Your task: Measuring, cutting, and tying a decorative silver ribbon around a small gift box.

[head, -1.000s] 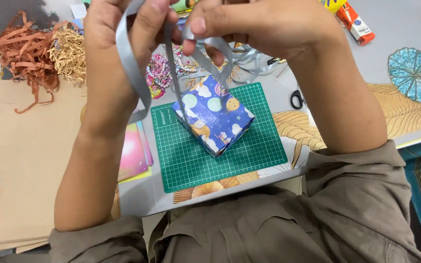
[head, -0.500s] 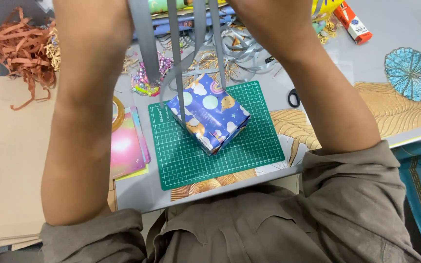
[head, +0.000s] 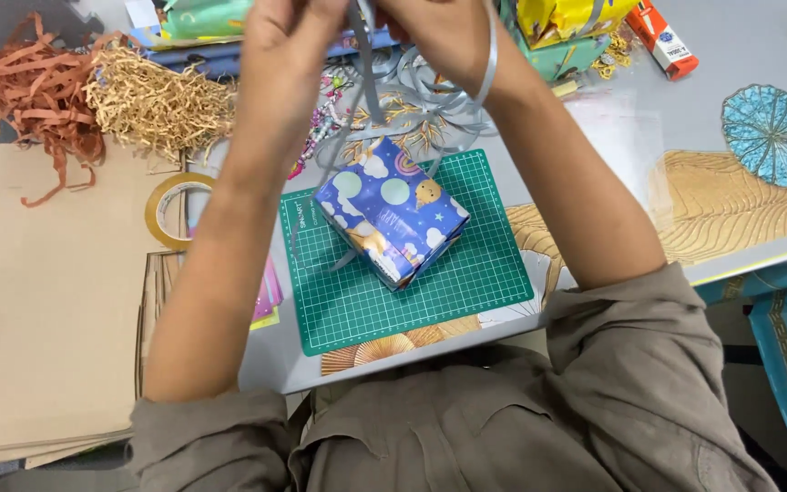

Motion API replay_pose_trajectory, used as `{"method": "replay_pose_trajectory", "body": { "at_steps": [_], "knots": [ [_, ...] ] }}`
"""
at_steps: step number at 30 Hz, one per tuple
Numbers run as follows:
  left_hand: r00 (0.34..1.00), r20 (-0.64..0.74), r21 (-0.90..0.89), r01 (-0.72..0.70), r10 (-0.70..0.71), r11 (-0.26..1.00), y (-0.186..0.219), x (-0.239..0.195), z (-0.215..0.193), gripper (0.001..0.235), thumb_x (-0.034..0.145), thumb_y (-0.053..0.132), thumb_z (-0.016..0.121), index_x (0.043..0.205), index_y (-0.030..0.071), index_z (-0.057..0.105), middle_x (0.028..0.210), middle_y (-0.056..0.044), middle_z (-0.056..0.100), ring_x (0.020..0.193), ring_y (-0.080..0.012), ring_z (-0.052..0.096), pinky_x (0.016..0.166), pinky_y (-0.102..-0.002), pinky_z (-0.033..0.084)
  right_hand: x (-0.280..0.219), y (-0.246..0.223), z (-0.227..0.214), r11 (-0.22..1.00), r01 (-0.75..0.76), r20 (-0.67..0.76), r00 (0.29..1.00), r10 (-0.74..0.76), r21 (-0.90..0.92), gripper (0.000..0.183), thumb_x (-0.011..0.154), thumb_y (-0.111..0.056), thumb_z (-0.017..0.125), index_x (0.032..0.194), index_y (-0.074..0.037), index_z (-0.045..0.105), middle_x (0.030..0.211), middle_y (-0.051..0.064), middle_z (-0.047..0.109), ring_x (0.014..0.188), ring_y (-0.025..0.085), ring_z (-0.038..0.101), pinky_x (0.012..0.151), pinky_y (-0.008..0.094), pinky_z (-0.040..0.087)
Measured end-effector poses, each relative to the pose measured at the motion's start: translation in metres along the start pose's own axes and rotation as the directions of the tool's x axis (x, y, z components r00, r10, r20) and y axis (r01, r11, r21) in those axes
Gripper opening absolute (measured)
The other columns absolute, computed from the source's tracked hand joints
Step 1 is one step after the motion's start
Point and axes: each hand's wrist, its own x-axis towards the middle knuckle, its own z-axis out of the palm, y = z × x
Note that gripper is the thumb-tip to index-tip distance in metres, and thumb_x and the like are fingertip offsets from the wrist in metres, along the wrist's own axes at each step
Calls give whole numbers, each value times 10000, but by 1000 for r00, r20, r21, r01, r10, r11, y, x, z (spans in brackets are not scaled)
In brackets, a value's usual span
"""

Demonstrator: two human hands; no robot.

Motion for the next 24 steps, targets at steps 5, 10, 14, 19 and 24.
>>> {"method": "replay_pose_trajectory", "body": {
  "at_steps": [5,10,14,19,24],
  "knots": [
    [999,47,-29,7,-6,1000,-6,-5,4,113,1142,262,607,1132,160,657,1066,36,663,962,-78,576,885,-228,496,9,8,25,893,137,116,972,-205,428,284,1188,-292,602,946,-147,573,792,-4,557,733,87,541,670,233,427],
    [993,-83,-54,86,-90,995,-22,0,2,149,1069,290,703,1060,145,734,1061,29,766,1024,-75,687,982,-262,566,-2,-7,20,914,154,56,980,-188,375,223,1095,-116,748,1069,-160,531,933,-43,532,805,68,496,720,226,403],
    [995,-54,34,85,-83,996,1,13,3,150,1080,289,687,1071,143,722,1014,45,738,969,-66,658,926,-241,541,-2,-40,-2,855,207,25,968,-248,475,420,1109,-156,778,1442,-145,522,903,-14,501,811,61,510,707,213,429],
    [995,-17,170,-91,95,981,36,44,9,94,1116,228,624,1058,159,651,1051,26,694,1032,-100,635,940,-259,518,24,-76,-30,840,173,-114,985,-133,515,241,1078,-301,747,1206,-107,809,870,-13,714,750,60,586,666,182,469],
    [982,-103,137,-145,160,980,48,70,11,175,1086,376,618,1092,202,639,971,49,615,924,-102,584,866,-294,511,46,-82,-52,980,109,-41,994,-103,168,371,1130,-412,476,890,-159,603,889,-14,642,765,98,561,752,291,463]
  ]
}}
